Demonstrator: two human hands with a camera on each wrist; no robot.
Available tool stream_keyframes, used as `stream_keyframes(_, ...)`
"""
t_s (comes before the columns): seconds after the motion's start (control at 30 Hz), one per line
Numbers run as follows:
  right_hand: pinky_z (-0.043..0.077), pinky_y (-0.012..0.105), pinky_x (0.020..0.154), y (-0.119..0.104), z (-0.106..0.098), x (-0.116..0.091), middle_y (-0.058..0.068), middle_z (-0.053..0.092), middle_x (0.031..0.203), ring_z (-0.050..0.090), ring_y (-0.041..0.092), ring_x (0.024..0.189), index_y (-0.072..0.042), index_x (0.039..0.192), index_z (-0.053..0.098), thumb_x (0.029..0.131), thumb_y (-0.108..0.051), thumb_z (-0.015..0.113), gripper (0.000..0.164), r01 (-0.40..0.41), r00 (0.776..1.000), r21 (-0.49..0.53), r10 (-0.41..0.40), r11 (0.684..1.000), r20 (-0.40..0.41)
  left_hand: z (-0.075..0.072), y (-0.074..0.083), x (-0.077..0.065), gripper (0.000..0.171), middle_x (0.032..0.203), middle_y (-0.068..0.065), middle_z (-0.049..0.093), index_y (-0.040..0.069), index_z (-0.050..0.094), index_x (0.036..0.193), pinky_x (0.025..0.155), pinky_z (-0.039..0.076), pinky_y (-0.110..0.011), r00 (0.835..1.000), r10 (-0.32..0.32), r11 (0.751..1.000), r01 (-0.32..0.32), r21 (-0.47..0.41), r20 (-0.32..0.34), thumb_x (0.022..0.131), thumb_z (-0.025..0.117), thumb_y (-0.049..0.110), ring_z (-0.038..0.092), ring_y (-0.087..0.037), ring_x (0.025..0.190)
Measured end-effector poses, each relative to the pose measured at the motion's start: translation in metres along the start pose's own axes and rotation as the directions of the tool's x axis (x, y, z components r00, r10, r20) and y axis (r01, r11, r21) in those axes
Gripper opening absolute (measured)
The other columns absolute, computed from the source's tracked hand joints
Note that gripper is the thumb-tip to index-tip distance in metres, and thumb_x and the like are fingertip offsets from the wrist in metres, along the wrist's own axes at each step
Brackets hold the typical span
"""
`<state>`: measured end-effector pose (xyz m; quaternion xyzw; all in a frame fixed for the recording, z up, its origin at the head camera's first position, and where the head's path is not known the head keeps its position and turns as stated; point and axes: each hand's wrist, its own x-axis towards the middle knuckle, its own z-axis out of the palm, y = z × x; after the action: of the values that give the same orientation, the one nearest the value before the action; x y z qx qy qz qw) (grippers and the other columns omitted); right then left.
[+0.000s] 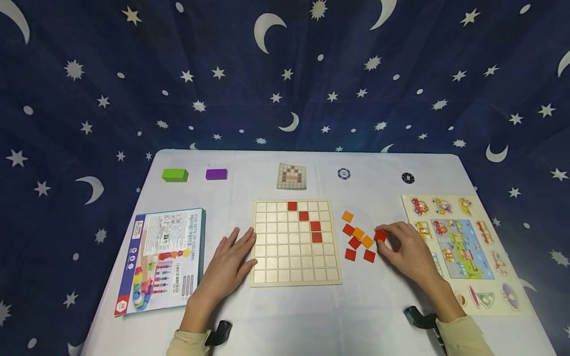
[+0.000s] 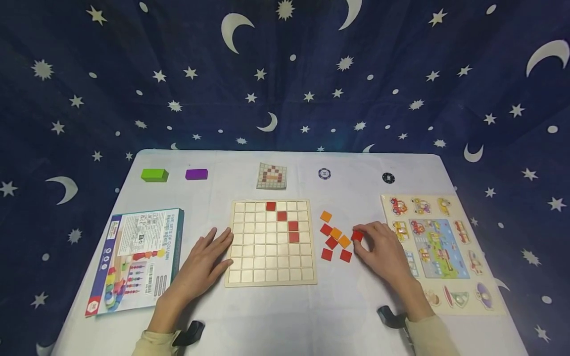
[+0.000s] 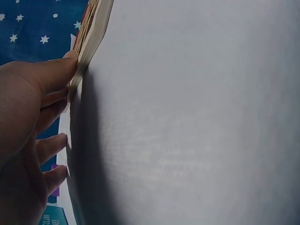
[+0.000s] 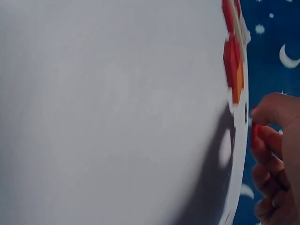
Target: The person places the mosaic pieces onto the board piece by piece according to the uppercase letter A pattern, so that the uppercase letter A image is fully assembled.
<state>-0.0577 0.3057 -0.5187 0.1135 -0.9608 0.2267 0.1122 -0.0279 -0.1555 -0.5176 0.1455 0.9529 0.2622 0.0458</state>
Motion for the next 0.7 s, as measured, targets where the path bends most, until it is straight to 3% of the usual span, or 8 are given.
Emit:
stream_keyframes(0.17,0.045,0.029,0.078,-0.038,0.018,0.017,0.002,0.073,0.104,0.057,0.015,0.092,-0.012,0.114,0.08,0.083,-0.011,0.086,0.032,0.131,0.991,0.086,-0.131,0.988,0.0,0.0,-0.001,-0.001,0.066,0.171,-0.005,0.044,0.01,0.05,0.159,0.133,0.022,-0.065,1.0,-0.019,1.0,0.019,-0.013,-0.007,0.1,0.074,0.029,0.03,-0.04,0.164)
stream_keyframes(0.37,0.051,0.032,0.079,-0.082,0.04,0.024,-0.003,0.072,0.107,0.056,0.009,0.091,-0.017,0.117,0.081,0.085,-0.017,0.087,0.032,0.261,0.959,0.151,-0.273,0.954,0.071,0.003,0.0,0.0,0.067,0.171,-0.004,0.043,0.01,0.05,0.16,0.133,0.022,-0.065,1.0,-0.015,1.0,0.015,-0.017,0.0,0.101,0.074,0.03,0.029,-0.04,0.164)
stream_keyframes(0.53,0.054,0.031,0.08,-0.096,0.053,0.021,-0.008,0.072,0.108,0.061,0.009,0.093,-0.022,0.116,0.081,0.087,-0.023,0.086,0.03,0.314,0.937,0.143,-0.331,0.939,0.116,0.003,0.0,0.0,0.066,0.171,-0.004,0.044,0.01,0.051,0.159,0.133,0.022,-0.065,1.0,-0.016,1.0,0.016,-0.009,-0.003,0.1,0.075,0.03,0.03,-0.04,0.164)
stream_keyframes(0.7,0.054,0.028,0.078,-0.095,0.059,0.018,-0.01,0.074,0.105,0.063,0.009,0.091,-0.024,0.1,0.079,0.084,-0.021,0.09,0.019,0.333,0.935,0.148,-0.347,0.931,0.079,0.001,0.0,0.0,0.067,0.171,-0.003,0.043,0.01,0.05,0.16,0.133,0.023,-0.064,1.0,-0.01,1.0,0.01,0.001,0.003,0.101,0.074,0.03,0.029,-0.04,0.164)
